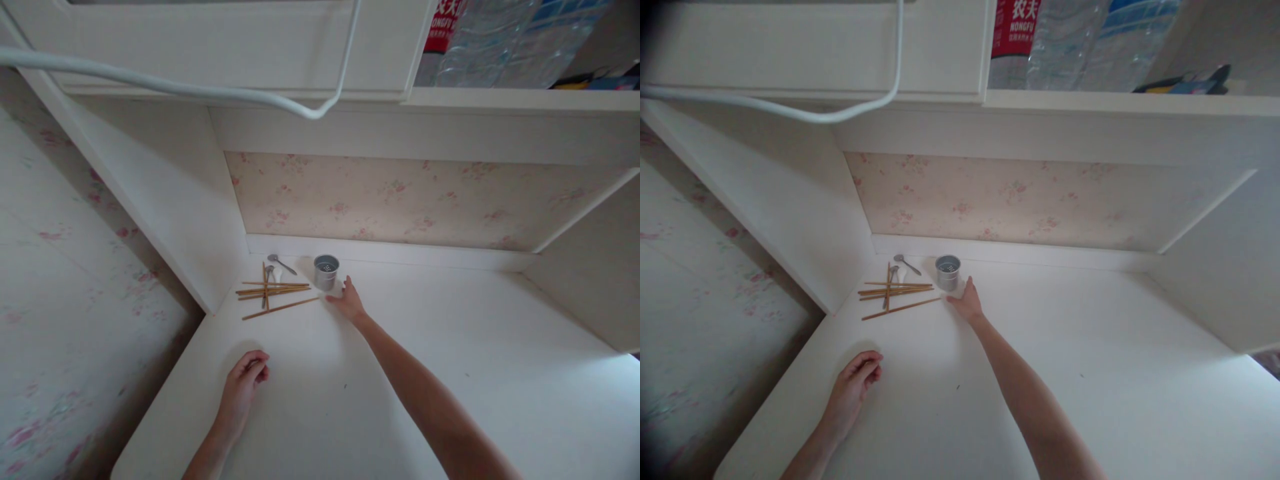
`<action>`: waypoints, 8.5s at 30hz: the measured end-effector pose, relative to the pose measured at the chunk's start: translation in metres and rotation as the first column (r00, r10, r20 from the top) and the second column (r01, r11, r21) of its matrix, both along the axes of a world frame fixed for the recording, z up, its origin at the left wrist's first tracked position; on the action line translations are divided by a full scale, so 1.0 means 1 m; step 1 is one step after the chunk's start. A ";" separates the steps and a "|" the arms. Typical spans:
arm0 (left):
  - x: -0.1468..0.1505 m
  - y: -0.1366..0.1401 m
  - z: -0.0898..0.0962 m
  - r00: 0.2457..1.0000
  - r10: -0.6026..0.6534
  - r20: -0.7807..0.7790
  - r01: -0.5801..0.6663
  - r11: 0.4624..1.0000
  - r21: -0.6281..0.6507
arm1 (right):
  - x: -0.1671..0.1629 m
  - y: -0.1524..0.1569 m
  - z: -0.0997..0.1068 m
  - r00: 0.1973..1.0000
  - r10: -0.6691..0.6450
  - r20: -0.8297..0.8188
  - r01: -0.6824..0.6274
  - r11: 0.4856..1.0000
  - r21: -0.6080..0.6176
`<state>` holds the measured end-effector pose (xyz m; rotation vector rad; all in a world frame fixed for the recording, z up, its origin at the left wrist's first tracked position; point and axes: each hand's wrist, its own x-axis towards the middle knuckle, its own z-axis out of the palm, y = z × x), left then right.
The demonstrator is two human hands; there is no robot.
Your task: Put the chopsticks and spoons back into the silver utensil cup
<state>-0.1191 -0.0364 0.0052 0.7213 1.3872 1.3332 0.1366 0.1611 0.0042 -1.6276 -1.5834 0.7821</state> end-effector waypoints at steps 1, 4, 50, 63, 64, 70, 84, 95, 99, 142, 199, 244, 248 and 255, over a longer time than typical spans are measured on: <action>0.000 0.002 0.000 1.000 0.001 0.004 -0.001 1.000 -0.013 | 0.005 -0.011 -0.001 1.000 -0.008 -0.023 0.008 1.000 -0.021; 0.006 0.008 0.005 0.996 -0.049 -0.071 0.045 0.997 -0.056 | 0.018 -0.051 -0.001 0.997 -0.010 -0.081 0.005 0.998 -0.058; 0.161 0.030 0.015 0.732 -0.470 -0.494 0.563 0.825 0.049 | 0.030 -0.196 0.005 0.952 0.296 -0.078 -0.291 0.955 0.062; 0.161 0.030 0.013 0.726 -0.461 -0.509 0.564 0.824 0.059 | 0.029 -0.196 0.008 0.956 0.284 -0.074 -0.279 0.958 0.068; 0.161 0.030 0.013 0.726 -0.461 -0.510 0.565 0.823 0.060 | 0.029 -0.196 0.009 0.956 0.285 -0.075 -0.280 0.958 0.068; 0.160 0.031 0.014 0.720 -0.456 -0.523 0.570 0.819 0.070 | 0.029 -0.196 0.011 0.953 0.291 -0.078 -0.286 0.956 0.068; 0.161 0.031 0.011 0.708 -0.451 -0.544 0.568 0.821 0.058 | 0.029 -0.196 0.001 0.956 0.287 -0.059 -0.282 0.956 0.080; 0.160 0.031 0.011 0.710 -0.450 -0.542 0.569 0.820 0.064 | 0.029 -0.196 0.004 0.954 0.294 -0.054 -0.290 0.954 0.069; 0.160 0.031 0.012 0.706 -0.447 -0.549 0.567 0.821 0.062 | 0.029 -0.195 0.004 0.955 0.291 -0.058 -0.287 0.955 0.073; 0.161 0.030 0.013 0.706 -0.446 -0.550 0.568 0.820 0.064 | 0.029 -0.196 0.005 0.954 0.292 -0.066 -0.286 0.954 0.086; 0.160 0.031 0.011 0.697 -0.450 -0.557 0.578 0.813 0.066 | 0.029 -0.195 0.004 0.954 0.295 -0.060 -0.290 0.954 0.076; 0.160 0.032 0.012 0.693 -0.448 -0.565 0.576 0.815 0.060 | 0.029 -0.196 0.005 0.955 0.291 -0.057 -0.286 0.955 0.082; 0.159 0.032 0.013 0.693 -0.451 -0.562 0.579 0.813 0.061 | 0.029 -0.196 0.009 0.955 0.290 -0.065 -0.285 0.956 0.075; 0.161 0.031 0.013 0.710 -0.453 -0.539 0.572 0.818 0.067 | 0.029 -0.196 0.007 0.953 0.293 -0.070 -0.289 0.955 0.072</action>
